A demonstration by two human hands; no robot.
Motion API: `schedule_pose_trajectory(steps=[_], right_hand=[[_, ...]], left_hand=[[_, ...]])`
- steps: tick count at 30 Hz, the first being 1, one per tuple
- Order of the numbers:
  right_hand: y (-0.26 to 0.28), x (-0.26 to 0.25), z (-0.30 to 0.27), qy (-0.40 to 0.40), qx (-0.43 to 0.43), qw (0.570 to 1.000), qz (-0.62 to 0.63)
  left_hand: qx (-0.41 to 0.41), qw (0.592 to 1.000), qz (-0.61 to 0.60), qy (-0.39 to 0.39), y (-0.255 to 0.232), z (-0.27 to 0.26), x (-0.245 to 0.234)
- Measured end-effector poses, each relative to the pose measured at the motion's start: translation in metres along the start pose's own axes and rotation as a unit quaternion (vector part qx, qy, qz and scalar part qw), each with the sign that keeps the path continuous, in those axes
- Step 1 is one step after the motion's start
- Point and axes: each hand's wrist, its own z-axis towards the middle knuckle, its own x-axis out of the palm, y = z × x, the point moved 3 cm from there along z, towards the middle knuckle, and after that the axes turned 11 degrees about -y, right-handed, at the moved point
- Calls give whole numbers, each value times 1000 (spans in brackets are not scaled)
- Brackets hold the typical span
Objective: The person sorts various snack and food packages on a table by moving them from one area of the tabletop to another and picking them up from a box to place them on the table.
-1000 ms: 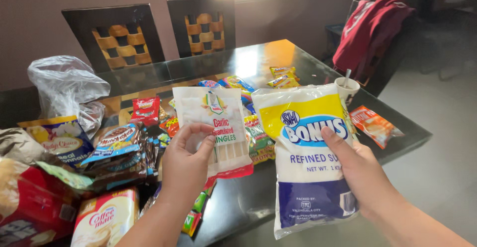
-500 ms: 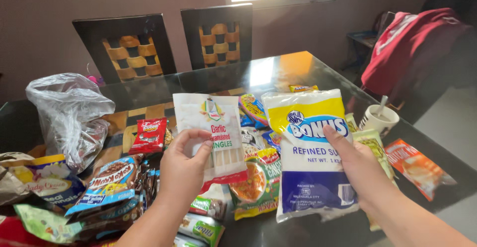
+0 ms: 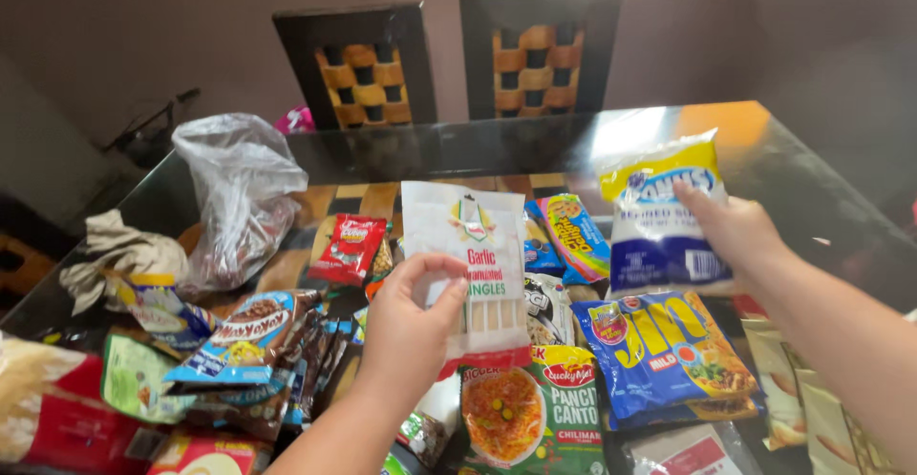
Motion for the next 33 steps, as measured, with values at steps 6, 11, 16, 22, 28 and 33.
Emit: schedule_pose_trajectory(steps=[6,11,16,22,28,33], right_hand=[[-13,43,135,43,-17,998,-45],[-55,81,255,79,-2,992,-99],[-98,105,325,85,7,925,-370],[-67,92,254,-22,-171,893,-416],[-2,105,51,205,-80,969,-115],[14,101,-54,311,25,950,-8]], left_hand=[[-8,999,18,-27,7,6,31],[-3,999,30,-31,11,9,44],[-7,999,34,-41,10,15,46],[-17,999,20,-38,14,20,46],[-41,999,-6,-33,16,25,51],[-10,999,-31,-24,6,32,53]])
